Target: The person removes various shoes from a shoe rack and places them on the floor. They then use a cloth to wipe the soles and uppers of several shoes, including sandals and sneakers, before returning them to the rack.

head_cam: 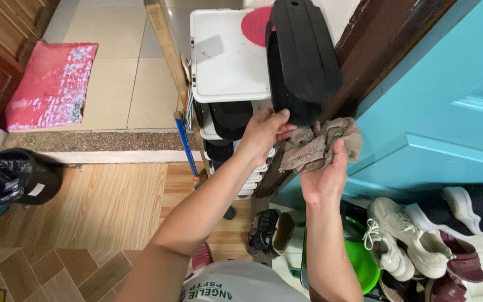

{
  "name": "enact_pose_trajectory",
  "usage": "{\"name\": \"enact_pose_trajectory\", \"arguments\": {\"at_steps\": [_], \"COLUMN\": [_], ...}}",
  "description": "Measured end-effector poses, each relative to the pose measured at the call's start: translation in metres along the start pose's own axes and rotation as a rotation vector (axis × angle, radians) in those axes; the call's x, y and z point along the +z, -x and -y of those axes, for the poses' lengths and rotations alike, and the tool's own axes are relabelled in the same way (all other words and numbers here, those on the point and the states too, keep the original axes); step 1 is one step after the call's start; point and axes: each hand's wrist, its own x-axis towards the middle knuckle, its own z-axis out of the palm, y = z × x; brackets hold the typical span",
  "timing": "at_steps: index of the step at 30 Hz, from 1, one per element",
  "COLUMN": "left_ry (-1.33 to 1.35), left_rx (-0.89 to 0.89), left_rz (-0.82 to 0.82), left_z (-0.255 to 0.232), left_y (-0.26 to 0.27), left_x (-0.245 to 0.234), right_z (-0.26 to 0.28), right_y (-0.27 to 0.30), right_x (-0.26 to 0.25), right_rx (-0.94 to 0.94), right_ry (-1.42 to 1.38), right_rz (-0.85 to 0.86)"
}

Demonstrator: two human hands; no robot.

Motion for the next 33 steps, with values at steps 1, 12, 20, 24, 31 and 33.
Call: {"name": "enact_pose_trajectory", "arguments": {"at_steps": [1, 12, 20, 24, 31, 33], "left_ry": [-0.028, -0.261, 0.256, 0.557, 0.755, 0.688], "left_rx": [0.001, 0.03, 0.063, -0.039, -0.085, -0.057], "left_rz": [0.016, 0.182, 0.058, 0.107, 0.177, 0.158], "left_z": [0.001, 0.039, 0.051, 0.057, 0.056, 0.055], "left_y": [0.01, 0.11, 0.122, 0.145, 0.178, 0.181], "left_x": [0.0, -0.019, -0.033, -0.035, -0.082, -0.094], "right_z": [0.0, 0.004, -0.012, -0.025, 0.016, 0.027], "right_y": [0.001, 0.029, 0.085, 0.106, 0.099, 0.099], "right_x": [-0.003, -0.04, -0.112, -0.152, -0.127, -0.103], "right_rx": [-0.026, -0.018, 0.338, 0.474, 0.351, 0.188], "right_ry": [-0.003, 0.195, 0.174, 0.39, 0.464, 0.483], "right_rz": [-0.019, 0.059, -0.069, 0.073, -0.158, 0.003]}}
